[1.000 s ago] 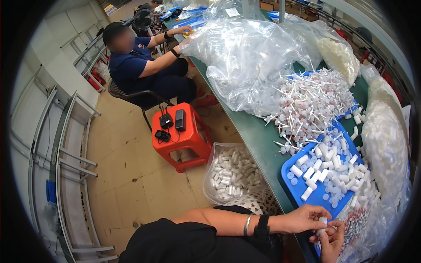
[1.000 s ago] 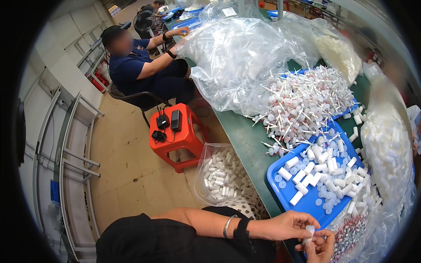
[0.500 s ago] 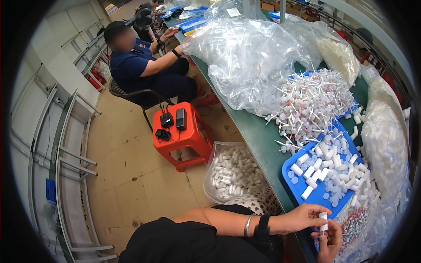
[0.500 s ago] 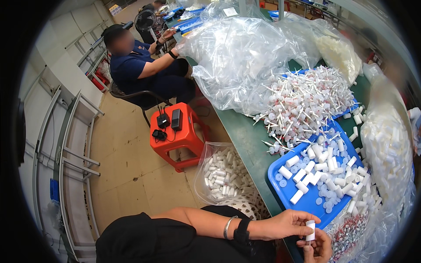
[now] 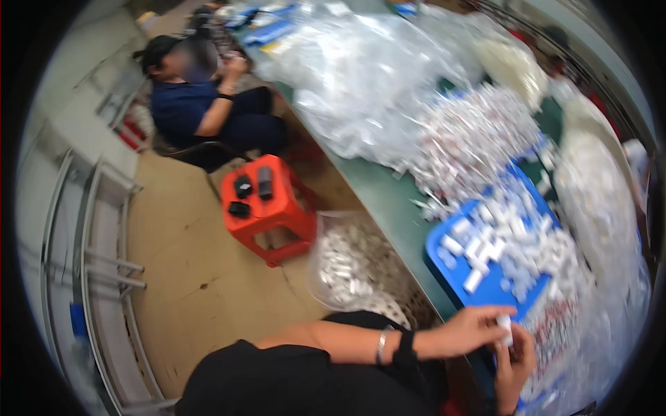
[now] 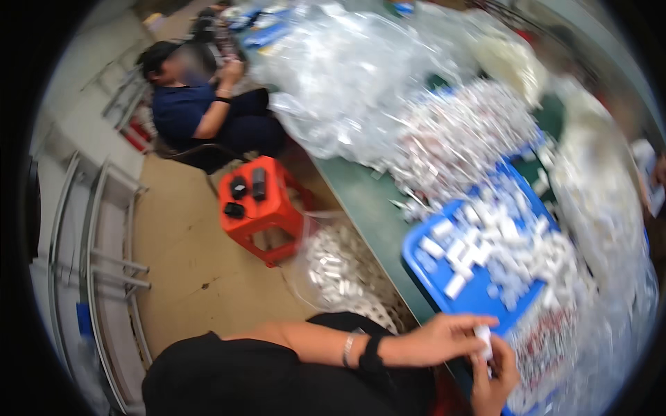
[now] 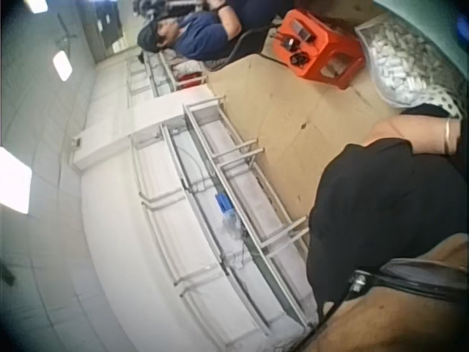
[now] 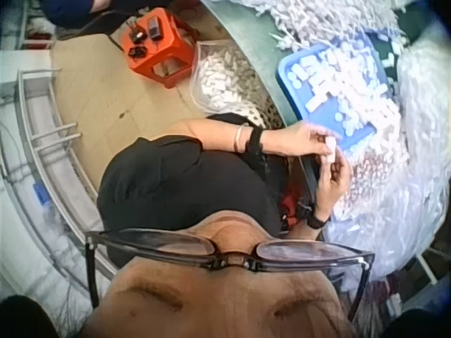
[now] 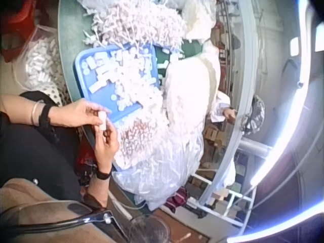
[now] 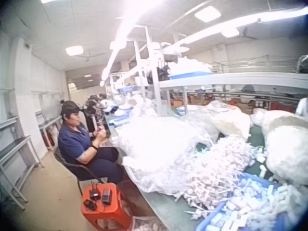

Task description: The person assembles cotton swabs by inserting a thin stick into a white cylindrical foam piece. They pick up the components from a blue tray, insert the stick into the foam, and place the finished swab into a pile on the table. The process is repeated continuously throughout the video.

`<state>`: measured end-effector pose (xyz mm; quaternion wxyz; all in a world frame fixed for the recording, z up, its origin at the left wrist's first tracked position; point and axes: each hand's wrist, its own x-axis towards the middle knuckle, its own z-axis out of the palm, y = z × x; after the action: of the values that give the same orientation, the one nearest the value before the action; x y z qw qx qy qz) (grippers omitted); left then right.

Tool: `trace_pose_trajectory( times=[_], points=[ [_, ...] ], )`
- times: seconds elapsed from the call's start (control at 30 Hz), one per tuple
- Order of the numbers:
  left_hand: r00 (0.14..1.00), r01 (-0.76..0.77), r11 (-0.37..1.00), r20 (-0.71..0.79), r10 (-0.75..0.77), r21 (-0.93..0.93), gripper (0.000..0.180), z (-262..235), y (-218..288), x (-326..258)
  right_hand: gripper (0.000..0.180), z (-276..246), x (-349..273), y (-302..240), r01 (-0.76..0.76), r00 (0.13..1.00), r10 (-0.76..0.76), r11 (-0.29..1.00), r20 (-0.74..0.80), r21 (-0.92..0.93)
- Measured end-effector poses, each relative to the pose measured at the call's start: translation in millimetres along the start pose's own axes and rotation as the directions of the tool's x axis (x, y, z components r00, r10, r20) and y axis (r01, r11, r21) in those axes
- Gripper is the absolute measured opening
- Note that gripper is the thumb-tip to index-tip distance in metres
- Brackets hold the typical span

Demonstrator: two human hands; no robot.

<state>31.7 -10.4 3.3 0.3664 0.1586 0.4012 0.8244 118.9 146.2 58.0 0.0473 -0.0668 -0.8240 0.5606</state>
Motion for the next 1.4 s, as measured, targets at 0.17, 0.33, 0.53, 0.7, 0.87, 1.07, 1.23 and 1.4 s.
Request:
trace_pose_trajectory(
  times=[0.17,0.33,0.53,0.7,0.87,1.07,1.23,1.4],
  points=[
    [0.998,0.013,0.998,-0.061,-0.016,-0.055,0.051,-5,11,-9,0.034,14,8,1,-0.052,0.998,0.054,0.991,-0.016,0.121],
    [0.994,0.095,0.994,-0.056,-0.098,-0.056,0.044,-7,9,-9,0.029,13,5,8,-0.013,0.999,0.013,1.000,-0.037,-0.003],
    [0.996,0.080,0.997,-0.047,-0.080,0.008,0.034,-12,5,-15,0.027,16,-4,-2,0.080,0.996,-0.084,0.972,-0.008,-0.222],
    [0.997,0.053,0.984,-0.055,-0.044,0.171,0.034,-5,-1,-30,0.026,33,-10,-3,0.193,0.981,-0.188,0.928,0.048,-0.318],
    [0.990,0.143,0.988,-0.009,-0.143,0.057,0.034,-13,5,-40,0.024,48,-15,5,-0.006,0.999,0.004,0.998,0.035,0.065],
    [0.977,0.021,0.999,-0.213,-0.013,0.037,0.023,-17,-4,-38,0.048,31,-7,-24,0.147,0.978,-0.090,0.938,0.191,-0.314],
    [0.972,0.073,0.997,-0.224,-0.078,-0.029,0.018,-20,13,-29,0.042,-13,0,-43,0.137,0.990,-0.112,0.866,0.082,-0.480],
    [0.988,0.059,0.998,-0.142,-0.061,-0.020,0.013,-16,7,-35,0.025,-86,-24,-25,-0.056,0.973,-0.108,0.749,-0.205,-0.660]
  ],
)
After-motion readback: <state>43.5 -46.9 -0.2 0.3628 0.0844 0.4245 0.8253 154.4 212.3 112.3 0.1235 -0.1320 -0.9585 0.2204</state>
